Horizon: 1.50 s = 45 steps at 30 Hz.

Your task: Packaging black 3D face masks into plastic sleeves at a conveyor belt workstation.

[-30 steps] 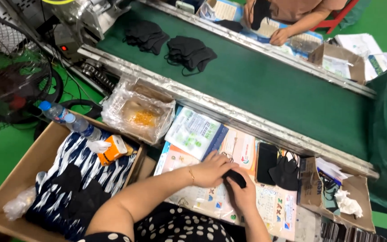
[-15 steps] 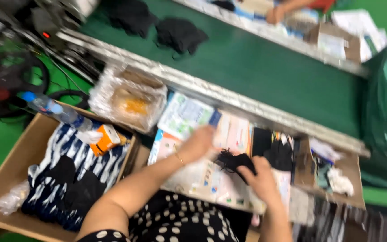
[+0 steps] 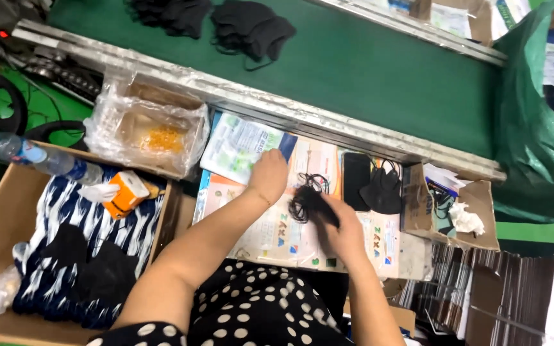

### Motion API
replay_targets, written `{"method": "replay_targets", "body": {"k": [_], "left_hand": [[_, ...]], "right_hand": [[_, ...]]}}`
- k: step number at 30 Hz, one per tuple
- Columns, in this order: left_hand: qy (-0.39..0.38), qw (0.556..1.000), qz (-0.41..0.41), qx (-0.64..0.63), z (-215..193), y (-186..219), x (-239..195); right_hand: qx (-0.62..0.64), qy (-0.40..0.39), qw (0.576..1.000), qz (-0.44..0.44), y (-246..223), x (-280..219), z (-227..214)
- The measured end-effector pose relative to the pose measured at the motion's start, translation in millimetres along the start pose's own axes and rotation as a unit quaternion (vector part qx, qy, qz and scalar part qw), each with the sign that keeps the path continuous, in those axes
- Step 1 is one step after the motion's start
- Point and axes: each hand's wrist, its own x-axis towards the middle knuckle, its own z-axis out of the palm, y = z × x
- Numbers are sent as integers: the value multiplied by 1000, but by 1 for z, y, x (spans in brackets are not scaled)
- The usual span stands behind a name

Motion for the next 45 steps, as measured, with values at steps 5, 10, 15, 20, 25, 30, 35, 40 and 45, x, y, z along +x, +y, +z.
{"method": "replay_targets", "body": {"k": [5, 10, 15, 20, 25, 30, 35, 40, 45], "left_hand": [[48, 996, -60, -52, -17, -18, 16], [67, 946, -109, -296, -21, -37, 7], [70, 832, -36, -549, -28, -4, -27], [184, 872, 180, -417, -72, 9, -37], [127, 931, 52, -339, -81, 22, -46], [-109, 844, -101, -515, -102, 17, -36], [69, 854, 111, -504, -142, 3, -17], [-156, 901, 59, -400, -156, -8, -1], [-201, 899, 128, -369, -160, 8, -8]], "right_hand": [[-46, -11, 985, -168, -19, 4, 18], [115, -107, 975, 158, -8, 13, 24], [573, -74, 804, 144, 2, 29, 46], [452, 14, 876, 167, -22, 41, 51], [148, 143, 970, 128, 3, 54, 55], [376, -111, 913, 115, -9, 30, 34], [356, -165, 915, 98, -17, 22, 20], [433, -198, 870, 129, -36, 15, -1], [45, -336, 940, -19, -14, 8, 21]]}}
